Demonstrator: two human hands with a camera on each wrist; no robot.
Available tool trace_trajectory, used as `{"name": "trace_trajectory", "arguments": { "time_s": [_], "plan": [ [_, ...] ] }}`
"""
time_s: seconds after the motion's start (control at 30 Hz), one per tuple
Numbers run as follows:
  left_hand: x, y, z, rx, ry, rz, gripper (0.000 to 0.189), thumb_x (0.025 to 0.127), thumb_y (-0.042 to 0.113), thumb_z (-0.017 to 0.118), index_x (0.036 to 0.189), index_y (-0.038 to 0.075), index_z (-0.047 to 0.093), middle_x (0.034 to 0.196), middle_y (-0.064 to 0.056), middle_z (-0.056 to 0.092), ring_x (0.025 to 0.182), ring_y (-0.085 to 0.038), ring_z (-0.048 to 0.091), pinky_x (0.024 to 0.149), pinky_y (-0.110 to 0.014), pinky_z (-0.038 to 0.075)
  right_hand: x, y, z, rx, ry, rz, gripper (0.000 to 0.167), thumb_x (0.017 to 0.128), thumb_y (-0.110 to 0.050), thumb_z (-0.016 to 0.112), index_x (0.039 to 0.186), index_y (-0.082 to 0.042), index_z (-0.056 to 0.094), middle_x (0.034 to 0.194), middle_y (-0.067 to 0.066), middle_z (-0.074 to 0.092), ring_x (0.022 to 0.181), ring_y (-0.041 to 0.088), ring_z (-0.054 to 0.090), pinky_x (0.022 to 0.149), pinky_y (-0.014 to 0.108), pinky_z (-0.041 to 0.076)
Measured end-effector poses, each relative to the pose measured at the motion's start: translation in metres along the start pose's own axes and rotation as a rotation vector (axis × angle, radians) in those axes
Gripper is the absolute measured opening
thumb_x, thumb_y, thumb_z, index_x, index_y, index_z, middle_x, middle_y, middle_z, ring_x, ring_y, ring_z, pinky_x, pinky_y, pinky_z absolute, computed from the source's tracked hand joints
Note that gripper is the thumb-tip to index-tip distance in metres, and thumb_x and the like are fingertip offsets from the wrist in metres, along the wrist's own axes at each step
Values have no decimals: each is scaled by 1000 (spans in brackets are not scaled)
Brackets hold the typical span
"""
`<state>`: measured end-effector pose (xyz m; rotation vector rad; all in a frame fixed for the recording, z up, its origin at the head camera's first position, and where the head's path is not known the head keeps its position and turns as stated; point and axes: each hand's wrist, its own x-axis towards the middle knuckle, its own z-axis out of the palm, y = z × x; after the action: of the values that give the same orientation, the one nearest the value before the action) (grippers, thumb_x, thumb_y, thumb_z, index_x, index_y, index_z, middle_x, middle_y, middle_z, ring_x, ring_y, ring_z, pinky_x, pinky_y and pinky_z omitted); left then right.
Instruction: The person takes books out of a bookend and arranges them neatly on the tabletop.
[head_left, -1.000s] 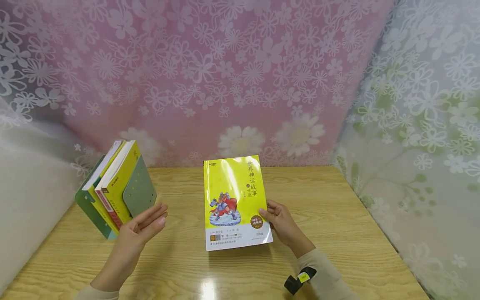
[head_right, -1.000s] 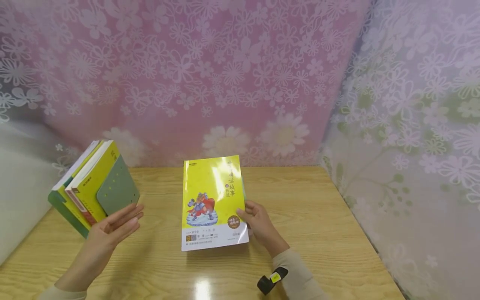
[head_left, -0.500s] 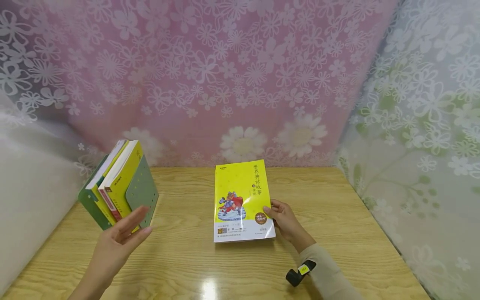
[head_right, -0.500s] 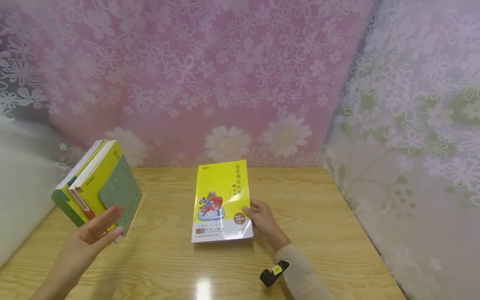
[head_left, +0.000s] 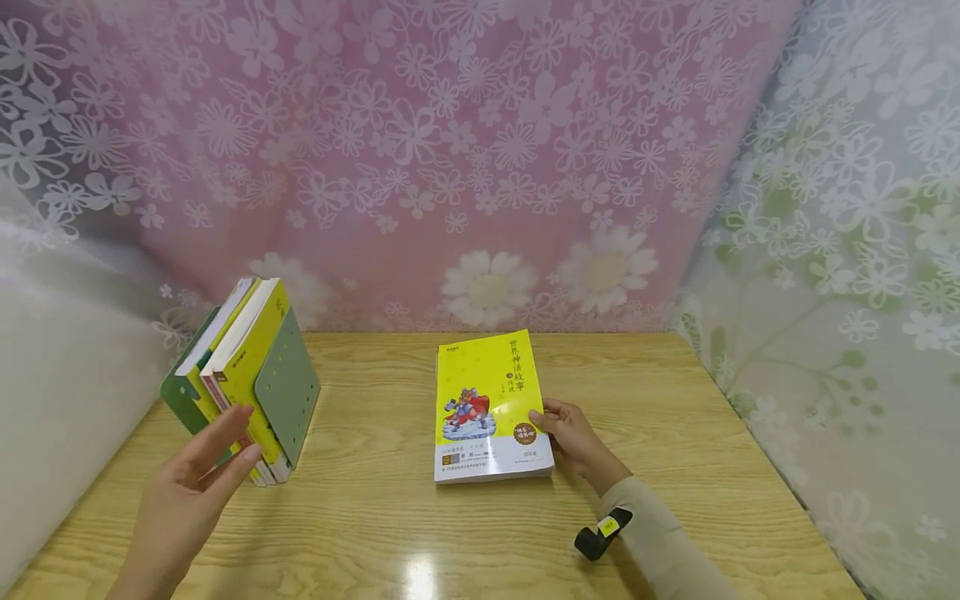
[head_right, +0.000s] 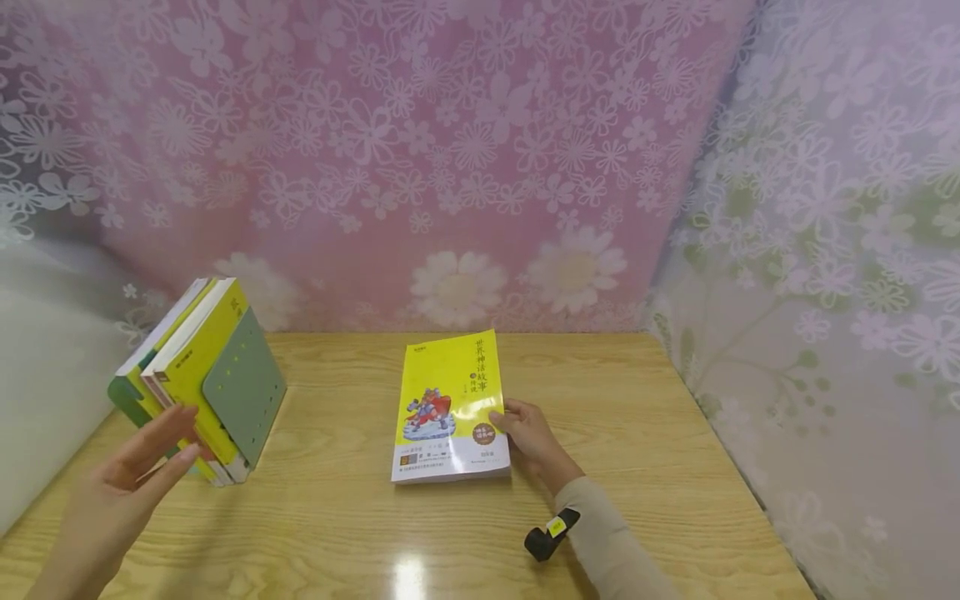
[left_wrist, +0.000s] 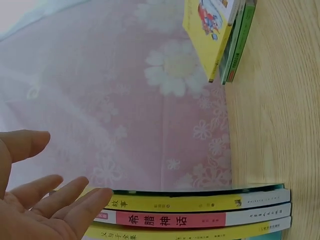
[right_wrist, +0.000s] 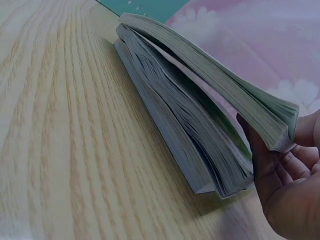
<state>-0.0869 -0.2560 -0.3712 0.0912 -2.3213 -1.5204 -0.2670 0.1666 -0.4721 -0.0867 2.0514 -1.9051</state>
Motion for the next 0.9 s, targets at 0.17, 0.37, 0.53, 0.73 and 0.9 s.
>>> {"name": "trace_trajectory", "arguments": {
  "time_s": [0.17,0.37,0.53,0.73,0.9],
  "plan": [
    [-1,2,-5,-119,69,-2,55,91,5,65,143,9,46,132,17,56,113,13,51,81,-3,45,0,-1,0,-14,10,15,42,98,-15,55,133,7,50,99,8,72,82,14,67,69,26,55],
    [-2,-1,-9,-236,131,-28,59,89,2,66,144,9,45,131,15,58,113,11,52,81,-3,45,2,-3,-1,-50,13,31,41,97,-17,56,130,7,52,98,9,71,81,14,66,68,25,55],
    [-3,-1,-13,-279,169,-62,60,89,3,67,144,12,45,134,13,57,114,10,52,81,-3,45,7,-4,0,-126,30,69,39,97,-19,57,128,6,56,99,11,70,82,16,66,70,27,56],
    [-2,0,-14,-302,243,-89,59,87,1,68,142,11,48,137,9,55,121,4,51,84,-4,44,12,-4,0,-227,46,119,40,97,-22,57,127,4,57,99,10,69,84,17,64,74,29,56],
    [1,0,-15,-271,322,-110,59,86,-2,69,140,11,50,141,5,51,132,-4,43,92,-4,40,14,-5,1,-271,49,140,39,96,-24,58,125,3,59,100,9,69,86,18,63,78,27,55]
  ]
}}
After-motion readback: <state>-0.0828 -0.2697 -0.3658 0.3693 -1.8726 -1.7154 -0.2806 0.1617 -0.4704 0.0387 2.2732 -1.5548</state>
